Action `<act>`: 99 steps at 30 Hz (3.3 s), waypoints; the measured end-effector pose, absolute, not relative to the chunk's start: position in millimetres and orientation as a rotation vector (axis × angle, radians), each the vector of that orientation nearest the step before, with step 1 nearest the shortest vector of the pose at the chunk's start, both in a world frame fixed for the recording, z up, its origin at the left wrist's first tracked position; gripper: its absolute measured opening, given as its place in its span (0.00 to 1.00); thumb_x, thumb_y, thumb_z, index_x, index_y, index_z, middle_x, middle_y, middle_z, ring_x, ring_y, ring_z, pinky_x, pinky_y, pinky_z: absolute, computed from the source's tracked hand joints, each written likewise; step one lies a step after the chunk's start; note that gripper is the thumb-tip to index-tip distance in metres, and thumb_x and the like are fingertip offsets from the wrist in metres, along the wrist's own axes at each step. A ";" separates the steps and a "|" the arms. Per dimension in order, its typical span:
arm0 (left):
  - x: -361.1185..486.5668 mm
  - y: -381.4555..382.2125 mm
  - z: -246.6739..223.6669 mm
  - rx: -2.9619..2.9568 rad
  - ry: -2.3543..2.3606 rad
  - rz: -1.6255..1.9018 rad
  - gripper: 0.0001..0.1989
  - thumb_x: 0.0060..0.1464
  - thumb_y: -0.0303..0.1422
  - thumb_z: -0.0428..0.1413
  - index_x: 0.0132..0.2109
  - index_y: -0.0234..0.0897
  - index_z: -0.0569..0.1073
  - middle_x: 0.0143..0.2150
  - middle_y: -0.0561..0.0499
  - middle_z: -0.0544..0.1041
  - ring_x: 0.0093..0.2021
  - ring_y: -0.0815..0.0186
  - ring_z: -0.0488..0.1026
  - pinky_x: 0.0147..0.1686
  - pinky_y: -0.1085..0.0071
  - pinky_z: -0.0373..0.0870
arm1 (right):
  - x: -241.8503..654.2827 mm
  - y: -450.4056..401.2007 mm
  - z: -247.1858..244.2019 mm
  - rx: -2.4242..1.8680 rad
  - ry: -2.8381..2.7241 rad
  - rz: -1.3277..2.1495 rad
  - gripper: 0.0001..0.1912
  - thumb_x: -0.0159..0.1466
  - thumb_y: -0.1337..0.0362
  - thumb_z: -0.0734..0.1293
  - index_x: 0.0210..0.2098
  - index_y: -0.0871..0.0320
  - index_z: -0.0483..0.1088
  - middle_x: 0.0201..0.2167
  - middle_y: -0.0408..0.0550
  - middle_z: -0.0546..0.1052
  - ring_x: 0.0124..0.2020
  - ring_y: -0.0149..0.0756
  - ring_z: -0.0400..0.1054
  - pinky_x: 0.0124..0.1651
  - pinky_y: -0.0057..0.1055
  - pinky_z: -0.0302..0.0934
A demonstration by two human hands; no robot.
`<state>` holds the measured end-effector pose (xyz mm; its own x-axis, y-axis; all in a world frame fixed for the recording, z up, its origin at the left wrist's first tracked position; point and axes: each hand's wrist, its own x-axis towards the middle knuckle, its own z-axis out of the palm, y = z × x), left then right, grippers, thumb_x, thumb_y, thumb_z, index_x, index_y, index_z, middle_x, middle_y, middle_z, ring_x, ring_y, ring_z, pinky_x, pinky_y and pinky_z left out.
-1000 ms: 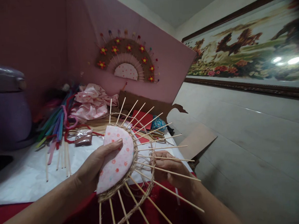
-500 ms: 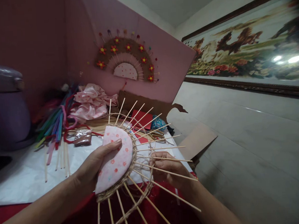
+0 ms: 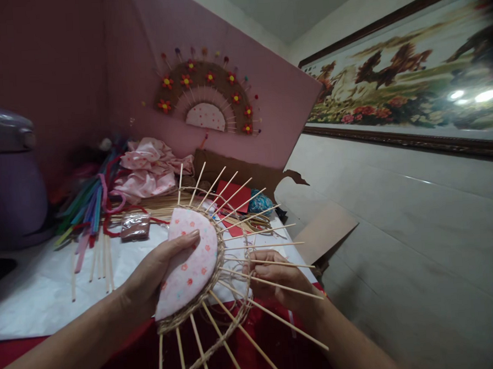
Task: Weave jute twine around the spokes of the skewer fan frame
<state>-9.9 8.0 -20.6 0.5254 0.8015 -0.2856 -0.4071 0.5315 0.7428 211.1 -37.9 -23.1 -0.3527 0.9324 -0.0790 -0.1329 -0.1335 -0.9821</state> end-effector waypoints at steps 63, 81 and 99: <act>-7.6 8.5 -21.5 0.639 0.735 0.705 0.14 0.45 0.35 0.57 0.38 0.30 0.73 0.27 0.41 0.79 0.26 0.55 0.76 0.32 0.59 0.74 | 237.2 -23.2 -30.6 -0.760 -0.926 1.480 0.11 0.44 0.74 0.67 0.29 0.60 0.67 0.23 0.41 0.66 0.19 0.22 0.55 0.21 0.20 0.47; -8.8 15.7 -23.5 0.541 0.724 0.846 0.11 0.46 0.31 0.56 0.39 0.31 0.75 0.31 0.40 0.80 0.30 0.53 0.77 0.31 0.60 0.75 | 259.4 -18.2 -17.6 -0.539 -0.816 1.201 0.11 0.47 0.70 0.67 0.31 0.58 0.66 0.19 0.36 0.57 0.18 0.23 0.51 0.22 0.23 0.52; -8.8 9.4 -12.5 0.555 0.779 0.757 0.10 0.46 0.32 0.56 0.36 0.29 0.73 0.27 0.41 0.79 0.23 0.59 0.75 0.32 0.61 0.74 | 258.9 1.6 -26.5 -0.779 -0.727 1.180 0.10 0.48 0.70 0.71 0.26 0.59 0.64 0.21 0.38 0.64 0.16 0.20 0.53 0.14 0.17 0.45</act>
